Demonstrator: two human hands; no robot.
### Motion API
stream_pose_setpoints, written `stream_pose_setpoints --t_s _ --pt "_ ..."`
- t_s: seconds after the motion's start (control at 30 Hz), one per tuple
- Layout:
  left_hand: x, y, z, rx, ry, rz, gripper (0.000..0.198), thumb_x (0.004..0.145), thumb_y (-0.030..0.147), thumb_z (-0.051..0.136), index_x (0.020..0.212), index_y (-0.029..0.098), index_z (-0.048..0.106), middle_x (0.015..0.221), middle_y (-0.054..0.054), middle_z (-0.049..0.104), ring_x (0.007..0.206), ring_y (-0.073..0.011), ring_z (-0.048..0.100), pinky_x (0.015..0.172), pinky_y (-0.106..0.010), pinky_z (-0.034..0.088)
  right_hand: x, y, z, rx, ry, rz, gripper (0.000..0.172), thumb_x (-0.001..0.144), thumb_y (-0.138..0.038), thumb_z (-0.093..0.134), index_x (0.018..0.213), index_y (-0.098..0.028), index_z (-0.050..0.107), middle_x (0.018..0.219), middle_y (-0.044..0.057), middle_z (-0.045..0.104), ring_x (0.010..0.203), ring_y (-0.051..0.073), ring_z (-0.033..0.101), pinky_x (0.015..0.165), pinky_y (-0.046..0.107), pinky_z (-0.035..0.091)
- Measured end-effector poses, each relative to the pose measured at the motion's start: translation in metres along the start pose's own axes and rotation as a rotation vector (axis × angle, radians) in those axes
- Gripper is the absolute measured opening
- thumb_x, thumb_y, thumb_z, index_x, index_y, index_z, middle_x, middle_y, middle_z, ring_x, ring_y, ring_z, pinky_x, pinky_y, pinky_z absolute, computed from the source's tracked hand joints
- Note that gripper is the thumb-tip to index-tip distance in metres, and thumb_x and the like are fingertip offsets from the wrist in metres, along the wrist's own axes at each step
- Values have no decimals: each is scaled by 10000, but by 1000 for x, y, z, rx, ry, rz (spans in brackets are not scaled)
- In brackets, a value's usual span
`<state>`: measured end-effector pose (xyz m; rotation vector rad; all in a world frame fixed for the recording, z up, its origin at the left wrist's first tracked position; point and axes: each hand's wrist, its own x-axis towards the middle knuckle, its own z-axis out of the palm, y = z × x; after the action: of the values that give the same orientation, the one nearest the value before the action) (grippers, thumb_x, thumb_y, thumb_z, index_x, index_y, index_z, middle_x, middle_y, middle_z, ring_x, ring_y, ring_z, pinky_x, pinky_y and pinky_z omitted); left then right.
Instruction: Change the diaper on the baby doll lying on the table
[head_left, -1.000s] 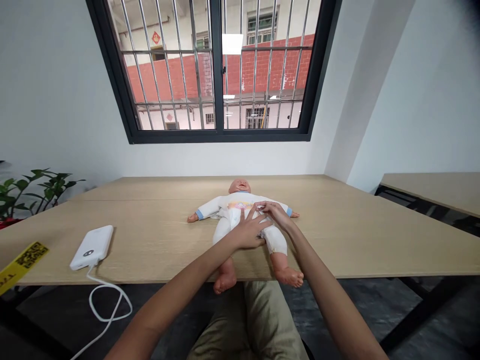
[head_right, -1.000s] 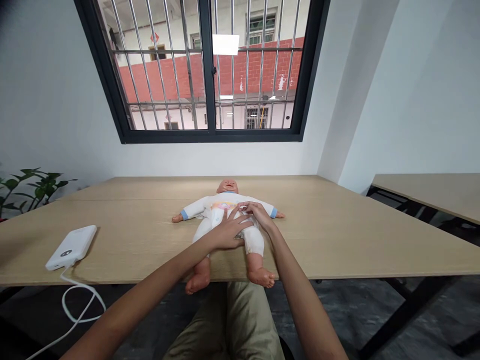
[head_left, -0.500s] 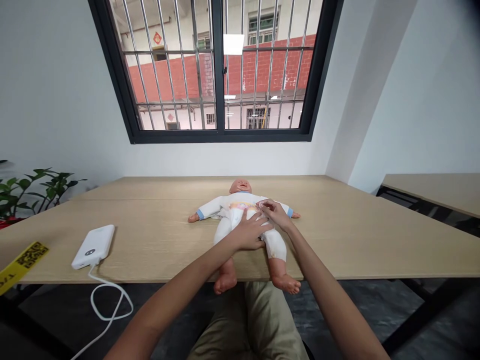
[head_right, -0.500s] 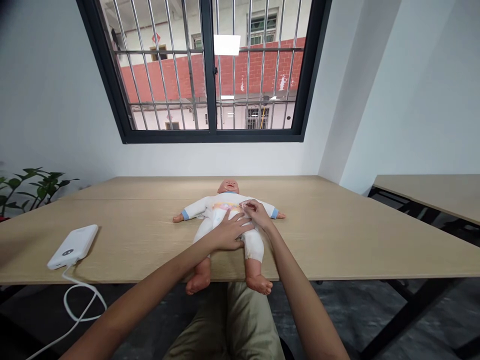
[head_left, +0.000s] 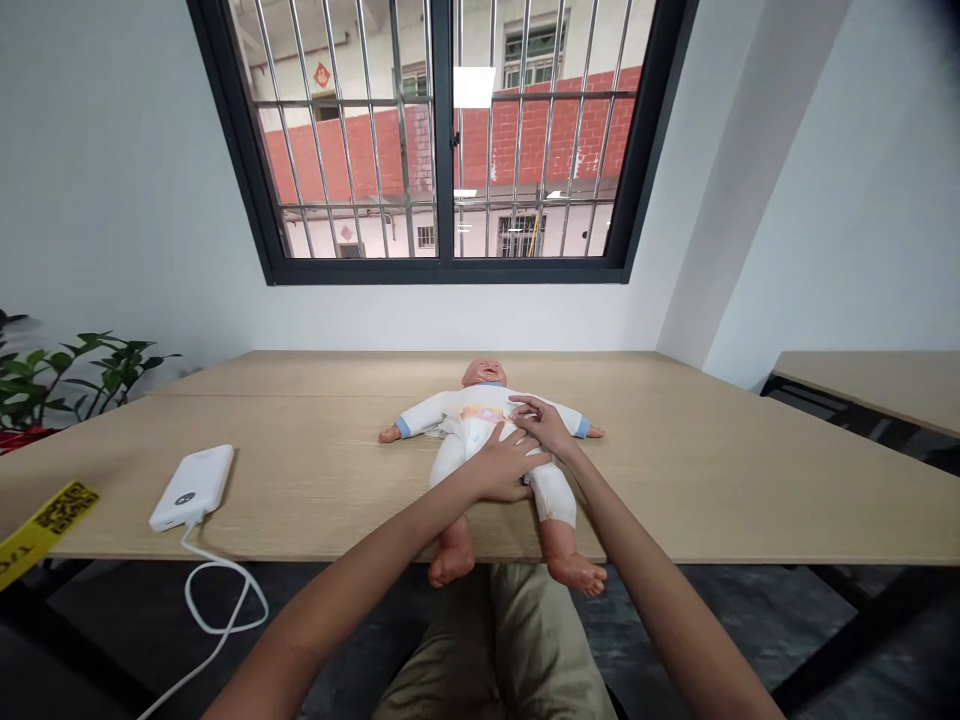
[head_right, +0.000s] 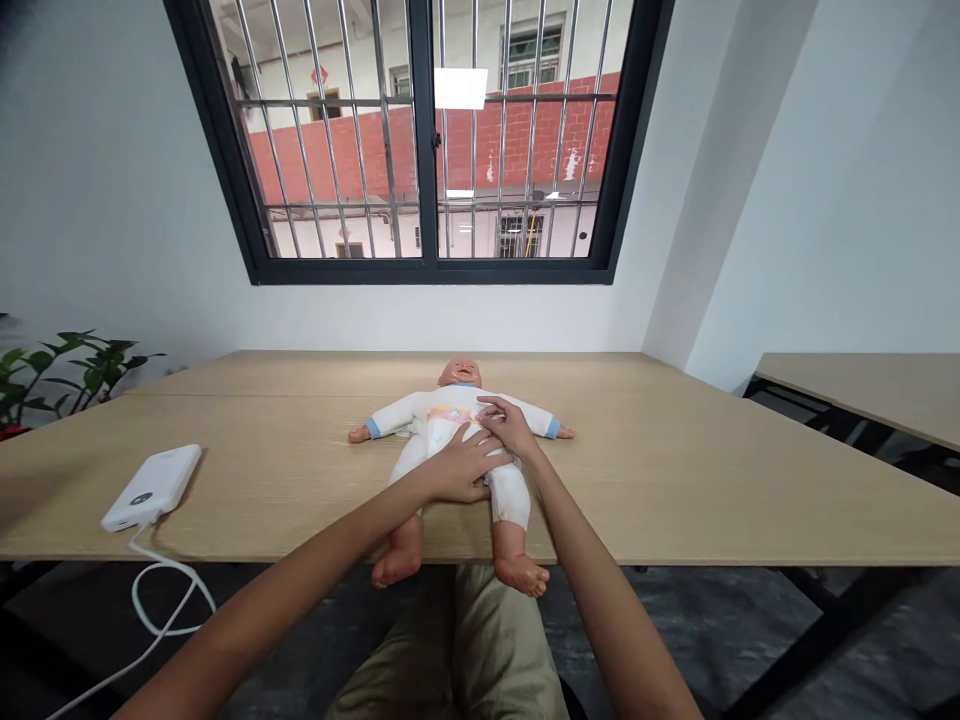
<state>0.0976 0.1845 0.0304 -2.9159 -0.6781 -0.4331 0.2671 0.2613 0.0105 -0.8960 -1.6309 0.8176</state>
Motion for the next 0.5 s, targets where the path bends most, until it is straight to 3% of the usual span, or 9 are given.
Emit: stream_pose_setpoints --t_s 0.13,0.23,0.3,0.5 --pt "-1 -4 -2 -68 57 -38 585 798 364 614 1349 268 442 1430 -119 391 1355 -333 295 1115 -553 237 -1 -1 3 81 39 54 434 601 -331 761 998 -185 662 813 14 655 740 163 611 741 308 485" --pt "-1 -11 -2 -81 163 -203 755 741 468 686 1378 202 379 1377 -160 417 1302 -340 353 1088 -512 297 -2 -2 5 42 61 17 304 606 -341 735 854 -180 664 832 31 669 778 176 610 788 325 478" --pt "-3 -15 0 -59 201 -292 828 702 537 711 1358 157 377 1325 -173 466 1272 -346 393 1100 -520 270 -3 -3 6 -8 72 -24 245 640 -377 705 781 -184 649 833 42 673 794 183 607 811 334 473" --pt "-10 -19 2 -2 200 -319 697 753 655 610 1235 166 488 1268 -143 559 1261 -323 446 1127 -500 227 -2 8 3 -106 147 -75 248 665 -392 692 793 -193 617 848 44 652 806 194 597 814 356 467"
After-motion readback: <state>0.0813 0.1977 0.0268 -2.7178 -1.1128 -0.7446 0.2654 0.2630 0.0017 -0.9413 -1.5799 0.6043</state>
